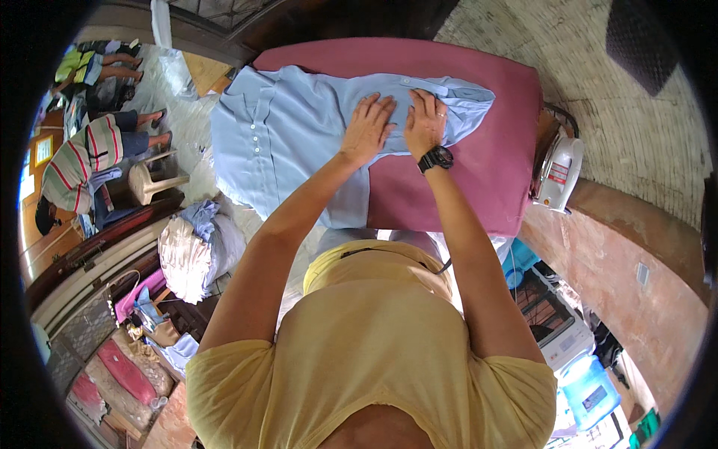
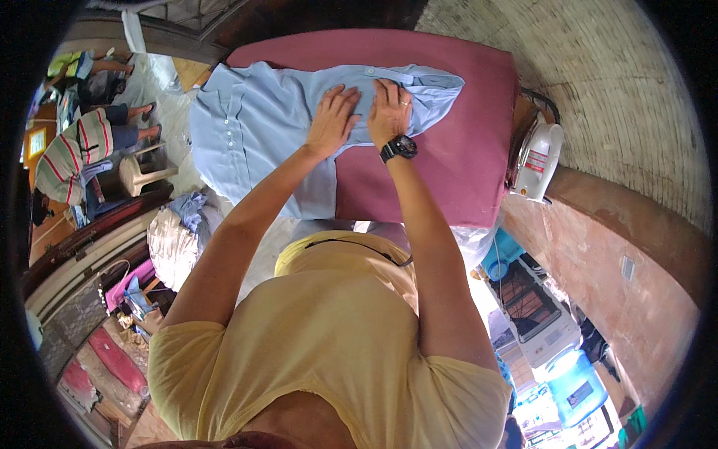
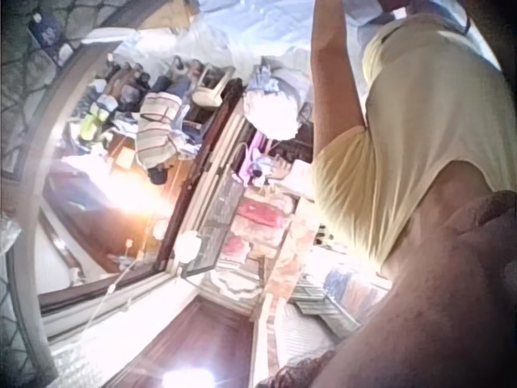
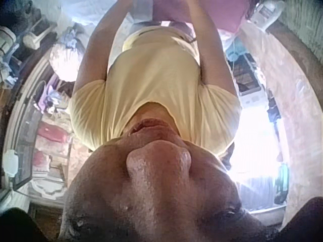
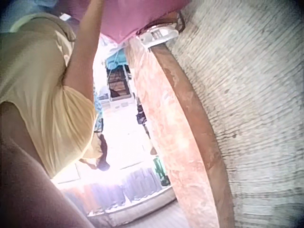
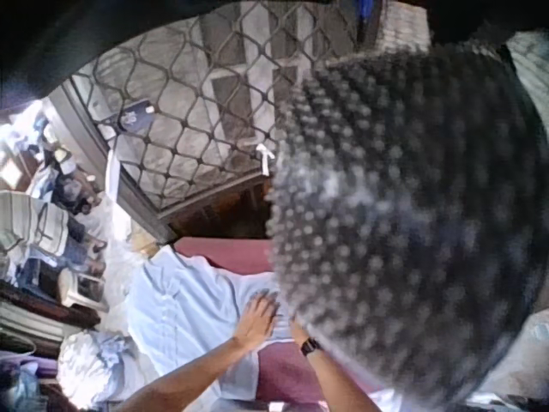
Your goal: The person irons a blue shirt on a padded board, pressing the body and sleeves with a handheld iron, then turns and adjusts the garment to press different sections.
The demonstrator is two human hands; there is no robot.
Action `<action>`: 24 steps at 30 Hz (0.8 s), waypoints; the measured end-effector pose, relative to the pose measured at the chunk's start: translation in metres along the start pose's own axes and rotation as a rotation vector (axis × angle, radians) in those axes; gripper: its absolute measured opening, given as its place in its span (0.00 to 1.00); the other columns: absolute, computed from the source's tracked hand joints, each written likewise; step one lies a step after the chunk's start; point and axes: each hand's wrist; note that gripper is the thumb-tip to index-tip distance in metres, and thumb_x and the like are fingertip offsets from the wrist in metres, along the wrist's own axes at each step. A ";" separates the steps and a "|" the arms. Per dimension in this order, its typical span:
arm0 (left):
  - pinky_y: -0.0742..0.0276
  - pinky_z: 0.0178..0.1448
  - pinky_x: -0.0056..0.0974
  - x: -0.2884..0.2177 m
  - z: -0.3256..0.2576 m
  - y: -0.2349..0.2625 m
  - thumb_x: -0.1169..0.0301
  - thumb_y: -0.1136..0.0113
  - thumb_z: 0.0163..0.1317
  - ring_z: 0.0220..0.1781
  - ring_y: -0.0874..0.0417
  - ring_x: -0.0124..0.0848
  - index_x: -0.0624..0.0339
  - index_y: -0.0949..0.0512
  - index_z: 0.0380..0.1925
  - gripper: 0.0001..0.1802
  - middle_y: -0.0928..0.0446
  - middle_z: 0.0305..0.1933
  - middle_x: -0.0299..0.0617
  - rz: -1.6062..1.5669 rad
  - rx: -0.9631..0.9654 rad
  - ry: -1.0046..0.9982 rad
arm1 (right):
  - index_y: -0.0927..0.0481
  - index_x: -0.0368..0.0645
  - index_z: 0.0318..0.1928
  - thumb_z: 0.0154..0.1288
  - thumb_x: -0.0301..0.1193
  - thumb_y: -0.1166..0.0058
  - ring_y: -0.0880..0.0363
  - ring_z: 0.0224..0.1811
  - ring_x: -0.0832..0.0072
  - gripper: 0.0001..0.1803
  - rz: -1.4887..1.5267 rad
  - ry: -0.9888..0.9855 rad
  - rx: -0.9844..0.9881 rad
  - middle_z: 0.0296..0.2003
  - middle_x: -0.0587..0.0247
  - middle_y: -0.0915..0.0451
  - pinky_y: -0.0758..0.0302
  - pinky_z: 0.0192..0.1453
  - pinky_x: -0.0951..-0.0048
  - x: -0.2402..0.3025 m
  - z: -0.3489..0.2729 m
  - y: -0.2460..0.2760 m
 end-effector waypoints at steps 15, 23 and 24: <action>0.49 0.77 0.59 -0.023 0.014 -0.022 0.56 0.46 0.68 0.77 0.47 0.51 0.48 0.37 0.70 0.32 0.44 0.76 0.38 0.006 0.045 0.032 | 0.30 0.43 0.61 0.63 0.44 0.47 0.33 0.59 0.51 0.30 -0.460 -0.257 -0.254 0.57 0.49 0.30 0.34 0.60 0.48 -0.097 -0.024 0.130; 0.60 0.76 0.68 -0.041 0.025 -0.023 0.39 0.50 0.66 0.80 0.60 0.55 0.38 0.41 0.73 0.38 0.52 0.79 0.38 0.124 0.060 -0.016 | 0.27 0.39 0.55 0.66 0.62 0.53 0.31 0.53 0.43 0.37 -0.615 -0.779 0.041 0.51 0.41 0.28 0.30 0.52 0.44 -0.307 -0.086 0.263; 0.60 0.76 0.68 -0.041 0.025 -0.026 0.39 0.50 0.65 0.80 0.60 0.55 0.39 0.41 0.73 0.39 0.51 0.79 0.39 0.134 0.071 -0.006 | 0.26 0.39 0.52 0.66 0.62 0.53 0.30 0.52 0.43 0.36 -0.603 -0.667 -0.063 0.51 0.41 0.28 0.30 0.52 0.44 -0.306 -0.090 0.259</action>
Point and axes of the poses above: each hand's wrist, its own z-axis towards the middle knuckle, its own y-axis out of the back of the hand, x = y × z
